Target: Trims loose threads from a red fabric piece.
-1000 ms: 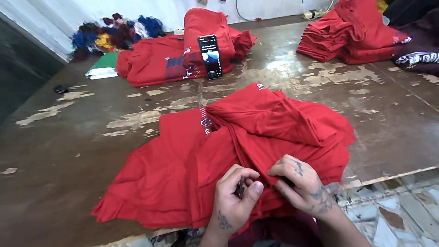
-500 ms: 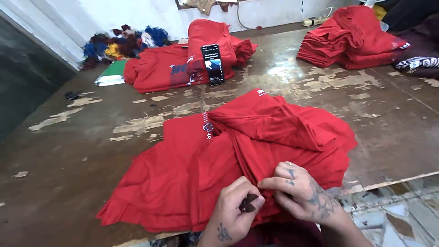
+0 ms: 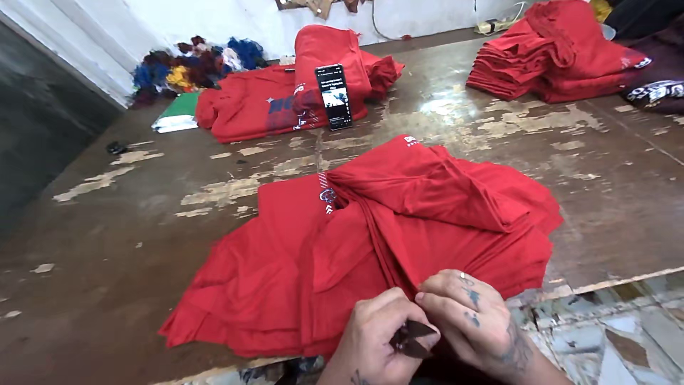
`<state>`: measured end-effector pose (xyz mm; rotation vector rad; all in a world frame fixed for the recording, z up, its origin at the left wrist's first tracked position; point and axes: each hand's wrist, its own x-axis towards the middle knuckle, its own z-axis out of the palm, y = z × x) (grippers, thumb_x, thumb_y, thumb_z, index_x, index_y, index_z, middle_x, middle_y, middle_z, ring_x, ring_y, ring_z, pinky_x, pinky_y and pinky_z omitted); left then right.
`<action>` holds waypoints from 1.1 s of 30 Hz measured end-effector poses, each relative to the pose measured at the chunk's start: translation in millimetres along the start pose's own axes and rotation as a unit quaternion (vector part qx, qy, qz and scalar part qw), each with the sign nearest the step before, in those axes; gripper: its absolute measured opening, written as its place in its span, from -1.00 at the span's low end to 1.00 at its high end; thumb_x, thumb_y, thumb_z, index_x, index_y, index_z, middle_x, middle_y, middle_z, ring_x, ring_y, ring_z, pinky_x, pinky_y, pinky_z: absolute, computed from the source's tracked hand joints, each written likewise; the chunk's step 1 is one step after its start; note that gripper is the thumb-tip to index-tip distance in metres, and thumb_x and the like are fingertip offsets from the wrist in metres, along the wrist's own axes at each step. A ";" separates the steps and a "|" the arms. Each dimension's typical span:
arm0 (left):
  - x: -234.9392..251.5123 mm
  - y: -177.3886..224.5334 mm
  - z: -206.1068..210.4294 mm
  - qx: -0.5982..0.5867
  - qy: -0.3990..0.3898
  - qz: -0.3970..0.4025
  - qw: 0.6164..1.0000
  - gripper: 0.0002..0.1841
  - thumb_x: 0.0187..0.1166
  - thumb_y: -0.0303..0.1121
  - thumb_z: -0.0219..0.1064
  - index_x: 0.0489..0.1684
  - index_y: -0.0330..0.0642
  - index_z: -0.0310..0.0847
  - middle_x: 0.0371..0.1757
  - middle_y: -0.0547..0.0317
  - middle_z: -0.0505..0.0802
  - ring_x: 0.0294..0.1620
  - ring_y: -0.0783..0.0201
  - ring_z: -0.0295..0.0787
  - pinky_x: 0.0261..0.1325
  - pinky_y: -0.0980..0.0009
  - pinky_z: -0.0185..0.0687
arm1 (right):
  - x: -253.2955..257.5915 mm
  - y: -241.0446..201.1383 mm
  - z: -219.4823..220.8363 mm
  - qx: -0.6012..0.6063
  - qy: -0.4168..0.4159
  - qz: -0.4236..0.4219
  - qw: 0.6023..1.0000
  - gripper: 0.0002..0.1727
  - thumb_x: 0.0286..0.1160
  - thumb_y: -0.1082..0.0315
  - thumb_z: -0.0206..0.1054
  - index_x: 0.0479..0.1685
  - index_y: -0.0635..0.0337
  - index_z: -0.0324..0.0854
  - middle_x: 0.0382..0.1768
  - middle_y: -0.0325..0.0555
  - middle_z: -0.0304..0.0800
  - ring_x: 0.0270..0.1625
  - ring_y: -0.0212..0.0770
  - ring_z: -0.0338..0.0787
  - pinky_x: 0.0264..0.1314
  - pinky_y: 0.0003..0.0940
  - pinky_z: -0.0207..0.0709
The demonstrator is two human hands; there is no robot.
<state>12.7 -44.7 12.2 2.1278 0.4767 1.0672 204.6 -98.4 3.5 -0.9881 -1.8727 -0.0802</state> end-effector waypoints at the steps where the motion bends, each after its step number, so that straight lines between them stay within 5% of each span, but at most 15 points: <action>1: 1.7 1.2 -3.1 0.018 -0.019 -0.017 1.000 -0.67 0.57 -0.04 0.43 -0.18 -0.16 0.66 -0.37 0.29 0.71 -0.43 0.58 0.59 -0.42 0.70 0.53 | -4.8 1.1 -0.1 0.010 0.019 0.009 1.000 -0.87 0.71 0.35 0.22 -0.05 0.15 0.67 0.00 -0.09 0.88 0.20 -0.23 0.86 0.35 -0.30 0.72; 4: 10.2 -0.8 -15.5 0.125 -0.037 -0.046 0.990 -0.48 0.63 0.06 0.27 0.33 -0.15 0.65 -0.13 0.16 0.80 -0.26 0.40 0.73 -0.28 0.44 0.67 | -13.0 4.3 -3.4 0.054 0.054 0.045 0.996 -0.87 0.78 0.28 0.18 -0.04 0.11 0.57 0.10 -0.13 0.85 0.26 -0.27 0.85 0.33 -0.35 0.76; 7: 10.0 -8.5 -18.3 0.172 -0.020 -0.019 0.985 -0.63 0.64 -0.15 0.24 0.23 -0.14 0.75 -0.13 0.11 0.83 -0.15 0.30 0.77 -0.14 0.37 0.70 | -12.5 6.9 -5.8 0.066 0.051 0.067 0.994 -0.84 0.82 0.19 0.13 0.01 0.05 0.53 0.26 -0.18 0.68 0.30 -0.35 0.79 0.30 -0.45 0.76; 13: 6.9 -9.8 -8.1 0.192 0.010 0.025 0.981 -0.73 0.68 -0.29 0.25 0.10 -0.12 0.87 -0.20 0.12 0.92 -0.21 0.30 0.86 -0.15 0.40 0.76 | -12.7 7.1 -3.9 0.051 0.055 0.061 0.995 -0.81 0.83 0.15 0.11 -0.06 0.04 0.51 0.02 -0.20 0.62 0.14 -0.39 0.78 0.16 -0.49 0.75; 30: 16.0 -3.3 -13.3 0.230 -0.011 0.055 0.972 -0.73 0.68 -0.29 0.24 0.11 -0.05 0.87 -0.23 0.14 0.91 -0.27 0.28 0.85 -0.25 0.37 0.71 | -12.4 12.0 -2.6 0.080 0.054 0.033 0.995 -0.85 0.78 0.19 0.20 -0.04 0.04 0.56 -0.06 -0.19 0.69 0.13 -0.33 0.81 0.17 -0.42 0.78; 33: 21.9 -1.8 -18.1 0.205 0.013 0.019 0.978 -0.67 0.66 -0.21 0.26 0.19 -0.16 0.81 -0.19 0.08 0.87 -0.23 0.28 0.82 -0.20 0.38 0.72 | -12.8 12.5 -2.1 0.088 0.051 0.030 0.994 -0.84 0.77 0.19 0.21 -0.05 0.05 0.58 -0.04 -0.18 0.72 0.18 -0.29 0.82 0.22 -0.38 0.78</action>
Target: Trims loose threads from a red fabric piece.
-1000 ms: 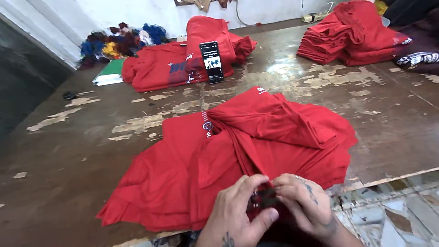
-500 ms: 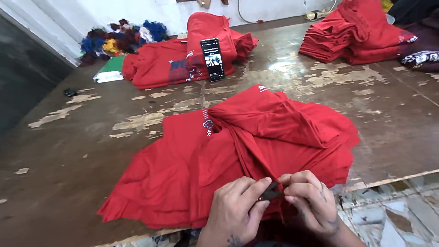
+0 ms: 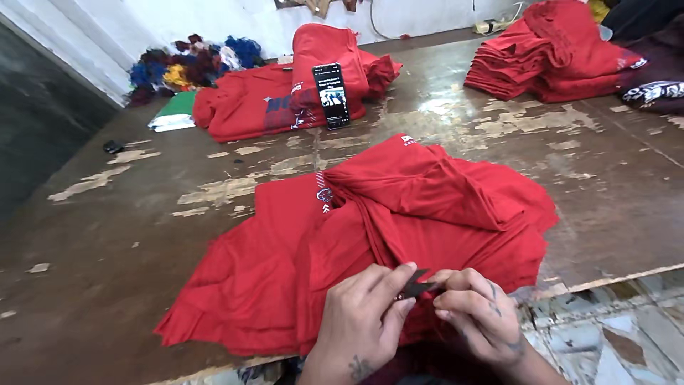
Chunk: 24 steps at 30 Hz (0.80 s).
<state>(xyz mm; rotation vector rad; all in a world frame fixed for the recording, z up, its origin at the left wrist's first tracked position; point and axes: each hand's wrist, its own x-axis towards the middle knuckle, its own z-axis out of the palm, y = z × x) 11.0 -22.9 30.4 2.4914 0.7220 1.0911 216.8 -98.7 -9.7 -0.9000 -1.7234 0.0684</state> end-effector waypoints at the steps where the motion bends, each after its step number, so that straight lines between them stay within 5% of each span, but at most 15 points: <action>1: 4.6 1.0 -1.2 -0.029 0.014 -0.013 0.999 -0.63 0.66 -0.16 0.26 0.21 -0.21 0.77 -0.19 0.07 0.83 -0.24 0.33 0.77 -0.23 0.44 0.68 | -1.3 -1.4 0.3 0.011 -0.006 -0.001 1.000 -0.84 0.75 0.18 0.23 -0.06 0.04 0.60 -0.03 -0.19 0.72 0.21 -0.28 0.80 0.26 -0.36 0.76; 5: 29.7 6.4 -2.0 -0.183 0.023 -0.043 0.982 -0.54 0.83 -0.13 0.10 0.14 -0.42 0.71 -0.33 0.13 0.78 -0.39 0.56 0.58 -0.28 0.65 0.53 | -3.5 -33.0 3.5 0.135 -0.099 -0.014 0.986 -0.79 0.70 0.27 0.30 -0.32 0.12 0.68 -0.25 -0.13 0.76 0.03 -0.27 0.80 0.23 -0.40 0.69; 8: 35.5 -1.7 6.1 -0.162 -0.105 -0.107 0.975 -0.54 0.80 -0.05 0.10 0.11 -0.31 0.73 -0.44 0.22 0.76 -0.52 0.47 0.58 -0.42 0.47 0.53 | 11.2 -56.5 1.1 0.156 -0.295 -0.015 0.943 -0.66 0.69 0.32 0.18 -0.34 0.28 0.82 -0.36 0.08 0.83 -0.23 -0.05 0.86 -0.09 -0.22 0.69; 10: 33.8 -7.1 11.3 -0.135 -0.172 -0.132 0.967 -0.66 0.69 -0.11 0.23 -0.18 -0.24 0.71 -0.56 0.23 0.67 -0.58 0.39 0.55 -0.49 0.38 0.45 | 18.2 -58.5 -6.4 0.139 -0.369 -0.002 0.919 -0.61 0.72 0.24 0.12 -0.32 0.26 0.80 -0.41 0.09 0.80 -0.31 0.01 0.85 -0.19 -0.12 0.68; 13: 30.3 -9.2 9.2 -0.163 -0.172 -0.157 0.959 -0.72 0.69 -0.25 0.19 -0.37 -0.24 0.64 -0.61 0.30 0.57 -0.59 0.49 0.45 -0.49 0.51 0.33 | 10.2 -51.1 -18.1 0.107 -0.248 -0.011 0.963 -0.46 0.80 0.03 0.14 -0.54 0.16 0.73 -0.56 -0.05 0.73 -0.41 -0.12 0.78 -0.24 -0.24 0.62; 16: 27.6 -6.2 9.1 -0.160 -0.155 -0.150 0.963 -0.72 0.70 -0.20 0.22 -0.33 -0.21 0.62 -0.60 0.31 0.57 -0.59 0.50 0.45 -0.52 0.52 0.35 | 13.1 -36.8 -27.4 0.020 -0.094 -0.055 0.994 -0.63 0.77 0.06 0.22 -0.35 0.10 0.70 -0.34 -0.16 0.75 0.03 -0.23 0.80 0.31 -0.30 0.65; 18: 25.8 -4.7 12.4 -0.123 -0.165 -0.131 0.970 -0.71 0.63 -0.14 0.30 -0.28 -0.20 0.67 -0.60 0.24 0.64 -0.60 0.39 0.54 -0.53 0.38 0.45 | 19.0 -26.6 -30.0 -0.021 -0.034 -0.079 0.996 -0.64 0.77 0.03 0.21 -0.27 0.08 0.66 -0.26 -0.21 0.75 0.16 -0.23 0.79 0.40 -0.26 0.63; 21: 25.6 -5.2 12.3 -0.147 -0.133 -0.146 0.969 -0.73 0.71 -0.25 0.19 -0.35 -0.22 0.63 -0.60 0.28 0.59 -0.57 0.48 0.48 -0.49 0.50 0.38 | 19.0 -19.0 -28.0 -0.025 -0.015 -0.068 0.997 -0.56 0.80 -0.06 0.11 -0.20 0.09 0.66 -0.18 -0.19 0.77 0.18 -0.23 0.79 0.37 -0.27 0.66; 23: 23.9 -5.0 15.0 -0.228 -0.049 -0.177 0.956 -0.78 0.71 -0.36 0.16 -0.34 -0.25 0.60 -0.55 0.34 0.59 -0.56 0.57 0.47 -0.47 0.59 0.38 | 20.1 -6.4 -21.0 -0.051 -0.062 0.005 0.997 -0.28 0.78 -0.30 -0.11 0.03 0.17 0.73 -0.03 -0.08 0.88 0.22 -0.17 0.82 0.39 -0.18 0.65; 24: 22.3 -4.2 18.3 -0.287 0.009 -0.184 0.940 -0.83 0.69 -0.41 0.18 -0.33 -0.23 0.58 -0.51 0.40 0.62 -0.58 0.63 0.45 -0.52 0.65 0.37 | 22.7 1.0 -15.0 -0.071 -0.085 0.051 0.993 -0.14 0.72 -0.40 -0.19 0.12 0.20 0.75 -0.09 -0.05 0.90 0.08 -0.15 0.85 0.26 -0.16 0.67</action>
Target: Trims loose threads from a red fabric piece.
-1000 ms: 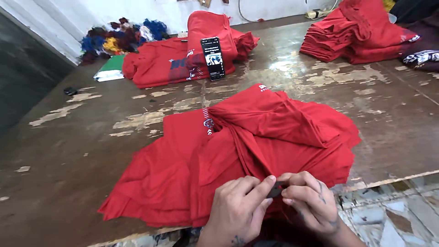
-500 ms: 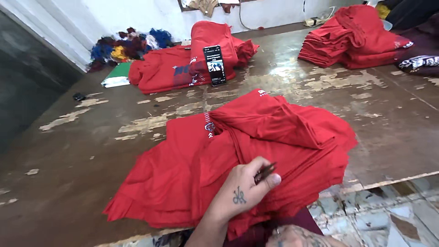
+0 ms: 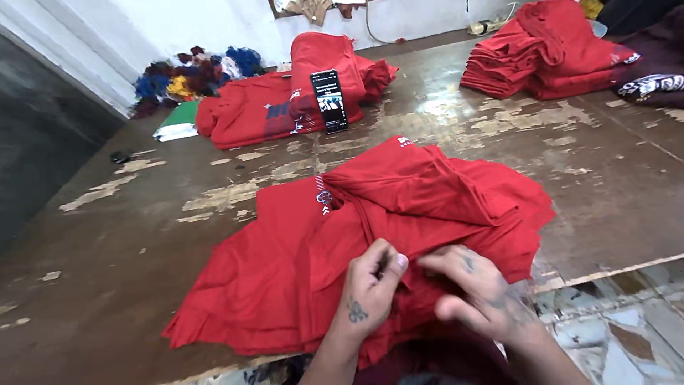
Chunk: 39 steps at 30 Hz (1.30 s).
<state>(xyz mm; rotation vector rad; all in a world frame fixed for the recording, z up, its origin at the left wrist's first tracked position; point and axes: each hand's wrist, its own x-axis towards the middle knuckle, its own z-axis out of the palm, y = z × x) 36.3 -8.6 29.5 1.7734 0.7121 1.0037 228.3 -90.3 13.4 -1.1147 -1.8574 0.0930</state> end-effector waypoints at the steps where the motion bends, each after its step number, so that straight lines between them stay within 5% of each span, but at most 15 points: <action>1: -1.3 -0.4 3.0 -0.078 0.036 0.008 0.996 -0.88 0.66 -0.44 0.21 -0.32 -0.17 0.58 -0.45 0.45 0.68 -0.59 0.68 0.46 -0.57 0.71 0.36 | 5.0 3.1 5.4 -0.017 -0.012 0.030 0.999 -0.06 0.68 -0.46 -0.24 0.14 0.24 0.76 -0.18 -0.02 0.90 -0.06 -0.12 0.86 0.13 -0.13 0.69; 3: -3.2 2.3 7.5 -0.237 0.066 -0.010 0.969 -0.91 0.60 -0.43 0.32 -0.32 -0.05 0.62 -0.41 0.45 0.77 -0.67 0.71 0.49 -0.69 0.75 0.38 | 13.4 0.5 10.2 -0.050 -0.020 0.042 0.998 -0.05 0.66 -0.46 -0.21 0.04 0.28 0.78 -0.33 0.01 0.86 -0.22 -0.08 0.84 -0.02 -0.09 0.70; 5: -5.7 1.8 9.3 -0.338 0.058 -0.046 0.938 -0.91 0.57 -0.43 0.37 -0.33 -0.02 0.63 -0.42 0.41 0.79 -0.73 0.67 0.49 -0.73 0.72 0.39 | 14.6 0.4 13.0 -0.076 -0.006 0.016 0.997 -0.40 0.76 -0.14 0.09 -0.19 0.25 0.77 -0.39 -0.01 0.85 -0.26 -0.08 0.87 -0.08 -0.15 0.74; 8: -6.7 -6.5 7.9 -0.386 0.036 -0.073 0.919 -0.92 0.63 -0.35 0.35 -0.29 0.00 0.60 -0.49 0.41 0.74 -0.75 0.65 0.49 -0.72 0.71 0.42 | 0.3 8.2 -2.8 0.007 -0.008 -0.019 1.000 -0.70 0.77 0.26 0.16 -0.18 0.26 0.72 -0.14 0.03 0.90 0.06 -0.10 0.90 0.28 -0.22 0.72; 10: -8.8 -9.2 7.3 -0.395 0.030 -0.081 0.914 -0.91 0.68 -0.31 0.31 -0.25 0.00 0.59 -0.51 0.44 0.71 -0.75 0.64 0.48 -0.71 0.71 0.45 | -13.8 13.1 -17.2 0.096 -0.010 -0.023 0.995 -0.65 0.85 0.23 0.05 -0.21 0.25 0.65 -0.07 0.03 0.90 0.24 -0.07 0.87 0.48 -0.09 0.66; 13: -7.6 -10.4 7.0 -0.397 0.023 -0.090 0.913 -0.90 0.68 -0.29 0.31 -0.27 0.02 0.58 -0.58 0.47 0.67 -0.76 0.65 0.49 -0.70 0.71 0.44 | -20.5 14.0 -29.2 0.143 -0.020 -0.008 0.990 -0.56 0.90 0.08 -0.03 -0.26 0.19 0.56 -0.12 -0.03 0.87 0.24 -0.09 0.87 0.49 -0.07 0.68; 17: -7.1 -12.2 8.9 -0.373 -0.004 -0.073 0.925 -0.89 0.59 -0.27 0.42 -0.31 0.02 0.63 -0.53 0.49 0.69 -0.75 0.68 0.47 -0.74 0.72 0.41 | -2.5 -2.3 -5.8 0.003 -0.009 0.046 0.999 -0.38 0.74 -0.21 0.09 0.12 0.23 0.68 -0.34 -0.11 0.75 -0.26 -0.24 0.75 -0.09 -0.29 0.66; 21: -5.8 -14.3 5.0 -0.398 -0.008 -0.093 0.913 -0.85 0.73 -0.18 0.26 -0.23 0.03 0.59 -0.59 0.48 0.68 -0.74 0.63 0.52 -0.68 0.68 0.48 | 2.2 5.4 1.0 -0.010 0.000 -0.004 1.000 -0.68 0.75 0.21 0.18 -0.21 0.24 0.73 -0.29 0.01 0.83 -0.14 -0.10 0.84 0.03 -0.27 0.70; 25: -5.3 -14.6 5.1 -0.412 -0.002 -0.113 0.904 -0.82 0.79 -0.21 0.16 -0.23 0.01 0.57 -0.60 0.45 0.66 -0.74 0.60 0.53 -0.68 0.67 0.49 | -11.7 17.6 -18.6 0.110 -0.025 -0.020 0.993 -0.65 0.81 0.24 0.11 -0.29 0.30 0.62 -0.14 0.14 0.85 0.12 -0.04 0.87 0.31 -0.22 0.71; 28: -4.5 -15.4 6.3 -0.420 0.000 -0.115 0.900 -0.83 0.77 -0.21 0.20 -0.23 0.00 0.58 -0.60 0.43 0.67 -0.75 0.60 0.53 -0.69 0.67 0.49 | -13.8 14.8 -16.3 0.111 -0.015 0.001 0.994 -0.60 0.79 0.08 0.14 -0.21 0.29 0.56 -0.16 0.12 0.83 0.04 -0.09 0.87 0.22 -0.25 0.73; 30: -4.1 -16.1 6.6 -0.424 -0.002 -0.112 0.899 -0.83 0.76 -0.20 0.22 -0.22 0.00 0.59 -0.60 0.43 0.68 -0.74 0.59 0.54 -0.69 0.67 0.50 | -9.8 9.7 -12.3 0.076 0.000 0.030 0.997 -0.41 0.75 -0.16 0.13 -0.01 0.31 0.60 -0.26 0.01 0.79 -0.19 -0.24 0.79 -0.03 -0.37 0.70; 33: -4.9 -14.5 6.2 -0.421 -0.003 -0.115 0.900 -0.83 0.75 -0.20 0.22 -0.25 0.00 0.58 -0.60 0.44 0.67 -0.75 0.60 0.53 -0.69 0.67 0.50 | 2.2 0.7 0.3 -0.016 0.005 0.047 0.999 -0.22 0.64 -0.36 0.09 0.11 0.30 0.68 -0.34 -0.04 0.77 -0.29 -0.19 0.75 -0.11 -0.29 0.67; 37: -5.0 -11.9 3.1 -0.419 -0.009 -0.128 0.899 -0.82 0.78 -0.20 0.17 -0.24 0.01 0.55 -0.60 0.45 0.67 -0.75 0.59 0.54 -0.68 0.66 0.49 | 5.4 2.1 0.1 -0.046 -0.006 -0.008 0.999 -0.68 0.72 0.17 0.21 -0.18 0.22 0.75 -0.31 -0.01 0.78 -0.20 -0.11 0.80 -0.07 -0.29 0.69; 39: -5.6 -9.4 2.2 -0.418 -0.009 -0.137 0.898 -0.83 0.79 -0.22 0.13 -0.22 0.01 0.53 -0.59 0.45 0.66 -0.75 0.59 0.52 -0.68 0.65 0.50 | -2.7 3.7 -13.2 -0.001 -0.007 -0.025 1.000 -0.71 0.74 0.26 0.17 -0.22 0.24 0.71 -0.24 -0.01 0.80 -0.09 -0.19 0.83 0.02 -0.41 0.70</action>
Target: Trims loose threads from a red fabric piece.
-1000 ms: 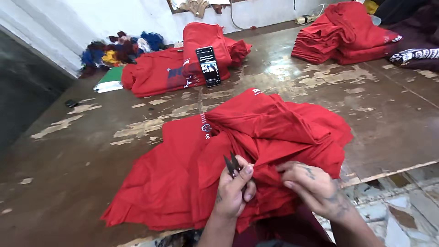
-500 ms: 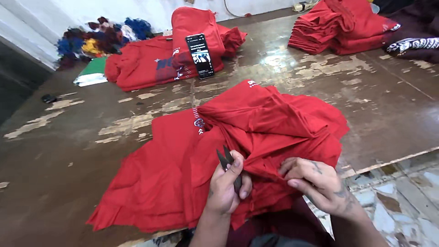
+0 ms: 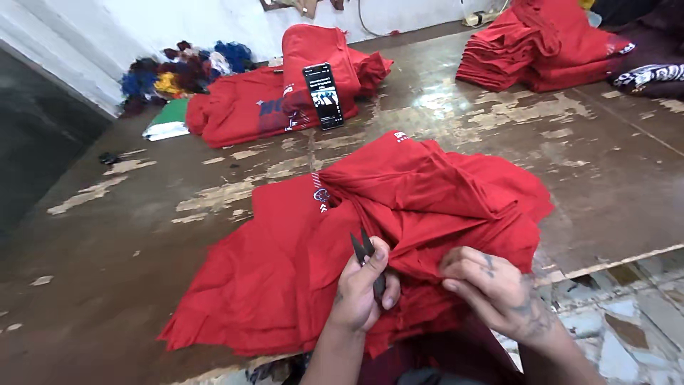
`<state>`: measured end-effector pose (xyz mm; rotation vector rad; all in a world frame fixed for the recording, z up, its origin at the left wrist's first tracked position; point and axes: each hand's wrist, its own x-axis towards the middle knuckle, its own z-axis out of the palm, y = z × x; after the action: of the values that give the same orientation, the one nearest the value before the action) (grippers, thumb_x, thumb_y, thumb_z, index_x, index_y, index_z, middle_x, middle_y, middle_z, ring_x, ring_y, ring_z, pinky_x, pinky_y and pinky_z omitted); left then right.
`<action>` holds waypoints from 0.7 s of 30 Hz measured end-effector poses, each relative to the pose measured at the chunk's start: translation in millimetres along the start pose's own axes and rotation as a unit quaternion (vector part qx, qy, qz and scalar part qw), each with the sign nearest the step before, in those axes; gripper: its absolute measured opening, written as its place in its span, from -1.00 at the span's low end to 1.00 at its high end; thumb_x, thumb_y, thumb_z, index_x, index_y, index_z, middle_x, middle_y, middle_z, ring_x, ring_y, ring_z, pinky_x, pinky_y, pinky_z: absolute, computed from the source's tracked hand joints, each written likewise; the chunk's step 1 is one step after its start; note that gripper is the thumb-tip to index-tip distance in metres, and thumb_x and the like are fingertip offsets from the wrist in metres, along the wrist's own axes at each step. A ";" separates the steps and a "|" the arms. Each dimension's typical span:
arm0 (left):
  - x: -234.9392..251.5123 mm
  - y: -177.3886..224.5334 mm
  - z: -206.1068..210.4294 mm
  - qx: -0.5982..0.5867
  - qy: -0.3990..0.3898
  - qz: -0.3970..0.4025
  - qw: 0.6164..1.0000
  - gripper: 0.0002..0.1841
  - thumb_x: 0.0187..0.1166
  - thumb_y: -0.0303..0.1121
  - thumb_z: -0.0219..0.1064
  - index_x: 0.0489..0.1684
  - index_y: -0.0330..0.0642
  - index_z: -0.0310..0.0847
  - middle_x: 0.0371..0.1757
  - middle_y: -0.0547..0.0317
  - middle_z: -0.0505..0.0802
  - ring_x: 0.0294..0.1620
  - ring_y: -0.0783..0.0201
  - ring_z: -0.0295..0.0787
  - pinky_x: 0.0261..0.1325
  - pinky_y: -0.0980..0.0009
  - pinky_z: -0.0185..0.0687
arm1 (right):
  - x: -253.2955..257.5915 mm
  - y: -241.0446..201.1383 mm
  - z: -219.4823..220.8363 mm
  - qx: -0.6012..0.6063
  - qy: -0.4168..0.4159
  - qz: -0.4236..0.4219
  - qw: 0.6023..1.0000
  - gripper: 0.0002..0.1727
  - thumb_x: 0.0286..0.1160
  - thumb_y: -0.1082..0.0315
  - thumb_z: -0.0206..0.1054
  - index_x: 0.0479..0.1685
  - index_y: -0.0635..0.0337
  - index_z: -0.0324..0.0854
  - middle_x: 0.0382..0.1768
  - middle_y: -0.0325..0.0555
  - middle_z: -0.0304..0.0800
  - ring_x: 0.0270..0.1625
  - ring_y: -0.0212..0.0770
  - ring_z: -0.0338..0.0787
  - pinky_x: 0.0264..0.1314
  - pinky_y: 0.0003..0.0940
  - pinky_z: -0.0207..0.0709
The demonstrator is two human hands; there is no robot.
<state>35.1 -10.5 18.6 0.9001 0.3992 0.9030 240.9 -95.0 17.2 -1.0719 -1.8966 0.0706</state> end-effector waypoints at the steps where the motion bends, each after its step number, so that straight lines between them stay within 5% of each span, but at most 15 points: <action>1: -0.8 1.5 1.2 0.023 0.002 0.000 1.000 -0.84 0.80 -0.24 0.12 -0.23 0.01 0.51 -0.60 0.45 0.65 -0.75 0.60 0.51 -0.68 0.66 0.50 | -4.4 1.6 -3.2 0.019 -0.003 0.000 1.000 -0.70 0.78 0.26 0.14 -0.22 0.25 0.68 -0.19 0.01 0.81 -0.02 -0.19 0.84 0.09 -0.42 0.71; 3: -1.9 6.8 2.8 0.179 -0.005 0.022 0.984 -0.85 0.81 -0.30 0.08 -0.21 -0.03 0.45 -0.58 0.48 0.64 -0.73 0.62 0.51 -0.65 0.68 0.51 | -9.8 4.2 -1.9 0.048 -0.008 0.004 0.999 -0.68 0.80 0.25 0.11 -0.22 0.28 0.66 -0.13 0.07 0.82 0.10 -0.11 0.84 0.23 -0.34 0.70; 4: -1.7 11.9 2.7 0.326 -0.011 0.047 0.944 -0.85 0.80 -0.32 0.09 -0.21 -0.11 0.45 -0.55 0.46 0.65 -0.68 0.63 0.53 -0.61 0.69 0.50 | -10.3 3.7 0.2 0.058 -0.005 0.010 0.998 -0.69 0.78 0.25 0.13 -0.23 0.28 0.66 -0.13 0.08 0.83 0.12 -0.09 0.84 0.28 -0.31 0.68; 7: -1.4 30.6 4.1 0.681 -0.025 0.116 0.722 -0.72 0.63 -0.20 0.28 0.02 -0.25 0.67 -0.35 0.14 0.81 -0.42 0.24 0.76 -0.40 0.22 0.65 | -3.8 -2.9 5.4 0.077 0.010 0.042 0.996 -0.71 0.66 0.30 0.24 -0.28 0.33 0.77 -0.23 0.11 0.91 0.07 0.00 0.89 0.32 -0.19 0.66; 10: -6.7 46.7 9.4 0.767 -0.076 0.190 0.608 -0.53 0.71 -0.01 0.11 0.30 -0.16 0.68 -0.09 0.02 0.88 -0.27 0.10 0.85 -0.38 0.14 0.68 | -5.8 -4.5 9.0 0.093 0.034 0.034 0.994 -0.67 0.65 0.24 0.24 -0.35 0.31 0.74 -0.37 0.06 0.85 -0.05 -0.01 0.88 0.38 -0.14 0.60; 17: -15.2 62.7 32.8 0.805 -0.186 0.273 0.493 -0.70 0.63 -0.28 0.13 0.08 0.01 0.81 -0.28 0.10 0.85 -0.35 0.05 0.78 -0.45 0.17 0.52 | -13.4 -3.9 17.6 0.125 0.079 0.010 0.989 -0.70 0.60 0.22 0.25 -0.43 0.24 0.60 -0.44 0.01 0.69 -0.18 -0.08 0.78 0.53 -0.05 0.46; 21: -14.1 51.3 32.9 0.789 -0.189 0.295 0.505 -0.67 0.60 -0.39 0.14 0.12 -0.03 0.83 -0.30 0.09 0.85 -0.41 0.07 0.79 -0.48 0.20 0.57 | -15.4 -7.4 19.2 0.105 0.089 0.012 0.990 -0.73 0.63 0.20 0.25 -0.35 0.20 0.62 -0.41 -0.07 0.67 -0.14 -0.16 0.76 0.57 -0.06 0.41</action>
<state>22.2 -22.9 78.5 3.0698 0.4839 0.6939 224.9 -103.4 -1.1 -0.9263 -1.6767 0.1781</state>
